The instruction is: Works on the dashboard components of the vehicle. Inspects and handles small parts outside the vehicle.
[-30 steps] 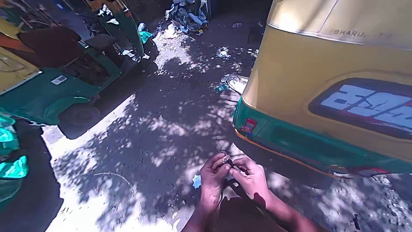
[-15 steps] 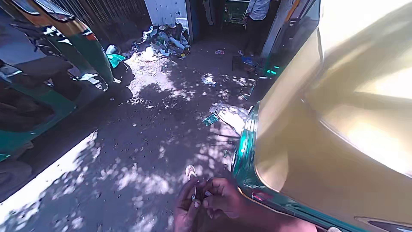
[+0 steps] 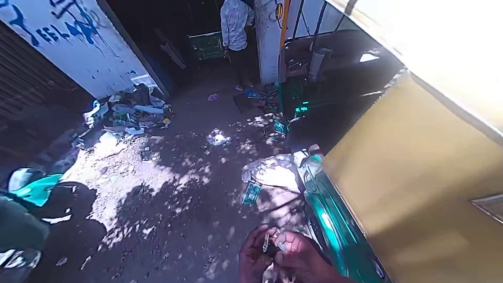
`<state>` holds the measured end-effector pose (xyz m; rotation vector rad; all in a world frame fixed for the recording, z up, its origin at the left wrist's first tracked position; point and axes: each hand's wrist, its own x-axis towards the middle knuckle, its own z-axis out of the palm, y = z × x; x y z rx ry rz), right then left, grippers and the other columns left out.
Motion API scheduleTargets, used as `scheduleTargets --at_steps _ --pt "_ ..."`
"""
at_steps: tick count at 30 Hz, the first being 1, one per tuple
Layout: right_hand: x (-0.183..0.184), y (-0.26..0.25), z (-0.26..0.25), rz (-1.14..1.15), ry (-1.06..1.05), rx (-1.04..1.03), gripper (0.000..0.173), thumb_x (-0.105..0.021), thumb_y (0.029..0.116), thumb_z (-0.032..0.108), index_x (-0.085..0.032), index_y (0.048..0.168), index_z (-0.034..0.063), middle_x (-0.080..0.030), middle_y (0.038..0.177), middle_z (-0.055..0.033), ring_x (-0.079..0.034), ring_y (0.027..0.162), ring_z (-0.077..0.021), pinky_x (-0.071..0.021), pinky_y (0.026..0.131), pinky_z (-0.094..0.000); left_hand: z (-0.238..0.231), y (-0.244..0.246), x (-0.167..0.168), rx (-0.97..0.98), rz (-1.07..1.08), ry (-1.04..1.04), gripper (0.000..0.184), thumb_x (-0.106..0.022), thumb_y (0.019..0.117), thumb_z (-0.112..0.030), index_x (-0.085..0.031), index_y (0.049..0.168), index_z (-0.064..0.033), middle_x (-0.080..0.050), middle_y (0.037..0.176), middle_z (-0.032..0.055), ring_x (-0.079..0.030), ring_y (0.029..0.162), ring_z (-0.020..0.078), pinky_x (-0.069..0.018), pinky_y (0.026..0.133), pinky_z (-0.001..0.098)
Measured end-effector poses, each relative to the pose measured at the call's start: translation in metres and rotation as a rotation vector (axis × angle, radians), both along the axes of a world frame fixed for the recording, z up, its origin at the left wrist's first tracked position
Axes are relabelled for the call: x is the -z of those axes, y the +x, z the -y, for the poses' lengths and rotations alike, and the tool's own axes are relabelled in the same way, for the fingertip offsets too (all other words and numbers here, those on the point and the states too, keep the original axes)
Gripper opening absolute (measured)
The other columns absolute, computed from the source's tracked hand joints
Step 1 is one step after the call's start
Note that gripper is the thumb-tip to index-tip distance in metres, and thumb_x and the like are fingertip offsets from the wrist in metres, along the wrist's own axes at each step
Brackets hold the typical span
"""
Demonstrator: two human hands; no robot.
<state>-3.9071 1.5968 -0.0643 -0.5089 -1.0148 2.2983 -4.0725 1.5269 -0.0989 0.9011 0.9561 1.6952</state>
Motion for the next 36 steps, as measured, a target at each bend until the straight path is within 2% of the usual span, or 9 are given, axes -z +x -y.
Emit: scheduleTargets --at_steps 2,8,12,16,21,24,28,33,36 --pt "0.011 -0.028 -0.052 -0.042 -0.014 0.051 0.017 -0.074 0.0913 0.008 -0.071 0.108 0.007 -0.074 0.083 -0.01 -0.069 0.064 -0.0149 -0.0587 0.059 -0.0301 -0.056 -0.036 0.012 -0.057 -0.038 -0.086 0.041 -0.074 0.0923 -0.017 -0.064 0.13 -0.0044 -0.074 0.118 0.0129 -0.073 0.104 0.022 -0.0602 0.091 0.0364" --pt "0.04 -0.125 -0.215 0.026 0.004 0.097 0.017 -0.071 0.0901 0.003 -0.067 0.106 0.0068 -0.073 0.084 -0.006 -0.068 0.063 -0.0128 -0.0589 0.058 -0.0284 -0.227 -0.126 0.028 0.079 -0.072 -0.004 0.07 -0.079 0.0855 -0.046 -0.056 0.142 -0.0113 -0.069 0.131 0.0105 -0.067 0.118 0.0225 -0.0558 0.1 0.0377" --pt "0.033 -0.182 -0.343 -0.093 0.028 0.085 0.019 -0.075 0.089 0.004 -0.071 0.107 0.0082 -0.075 0.083 -0.0079 -0.071 0.064 -0.0158 -0.0613 0.058 -0.0317 -0.35 -0.193 0.036 -0.079 -0.038 -0.202 0.053 -0.076 0.0894 -0.026 -0.059 0.133 -0.0002 -0.072 0.121 0.0158 -0.072 0.102 0.0244 -0.0621 0.083 0.0383" --pt "0.012 -0.234 -0.438 0.035 -0.044 0.079 0.016 -0.071 0.0903 0.001 -0.066 0.105 0.0039 -0.073 0.078 -0.0092 -0.068 0.059 -0.0147 -0.0596 0.054 -0.029 -0.434 -0.241 0.016 0.044 -0.036 -0.064 0.077 -0.08 0.0824 -0.051 -0.055 0.141 -0.0081 -0.067 0.132 0.0138 -0.069 0.112 0.0245 -0.0619 0.087 0.0376" --pt "0.011 -0.3 -0.55 -0.038 0.131 0.078 0.019 -0.074 0.0895 0.006 -0.071 0.108 0.0078 -0.074 0.082 -0.006 -0.07 0.064 -0.0137 -0.0607 0.058 -0.0304 -0.558 -0.296 0.036 -0.002 0.142 -0.161 0.047 -0.072 0.0874 -0.008 -0.059 0.131 0.0022 -0.072 0.117 0.0151 -0.072 0.102 0.0215 -0.0611 0.085 0.0352" --pt "0.03 -0.333 -0.623 0.0 0.213 0.17 0.022 -0.075 0.0919 0.012 -0.07 0.113 0.0107 -0.073 0.092 -0.0043 -0.069 0.068 -0.0121 -0.0612 0.059 -0.0289 -0.634 -0.346 0.053 0.104 0.144 -0.223 0.046 -0.07 0.0925 -0.021 -0.058 0.132 -0.001 -0.072 0.116 0.0126 -0.073 0.096 0.0223 -0.0635 0.077 0.0387" --pt "0.062 -0.379 -0.721 0.007 0.186 0.216 0.052 -0.072 0.0966 0.023 -0.051 0.142 0.0104 -0.073 0.105 -0.009 -0.07 0.081 -0.0134 -0.0588 0.067 -0.0267 -0.757 -0.424 0.069 0.295 -0.064 -0.294 0.039 -0.071 0.0908 -0.012 -0.063 0.124 0.0054 -0.074 0.107 0.0142 -0.072 0.094 0.0209 -0.0617 0.082 0.0361" --pt "0.042 -0.439 -0.818 0.055 0.041 0.43 0.037 -0.08 0.0863 0.025 -0.069 0.12 0.0152 -0.076 0.095 -0.0008 -0.072 0.079 -0.011 -0.0616 0.07 -0.029 -0.887 -0.506 0.092 0.595 -0.749 -0.522 0.042 -0.074 0.0918 -0.028 -0.067 0.128 -0.008 -0.073 0.116 0.0058 -0.073 0.097 0.015 -0.0615 0.088 0.0368" --pt "0.012 -0.434 -0.859 0.136 0.028 0.426 0.034 -0.062 0.093 0.015 -0.059 0.127 0.0134 -0.069 0.101 0.0011 -0.066 0.082 -0.0096 -0.0572 0.072 -0.0294 -0.948 -0.523 0.095 0.951 -1.158 -0.506 0.054 -0.071 0.0938 -0.034 -0.061 0.138 -0.0061 -0.069 0.127 0.0159 -0.069 0.111 0.0297 -0.0544 0.1 0.0514"
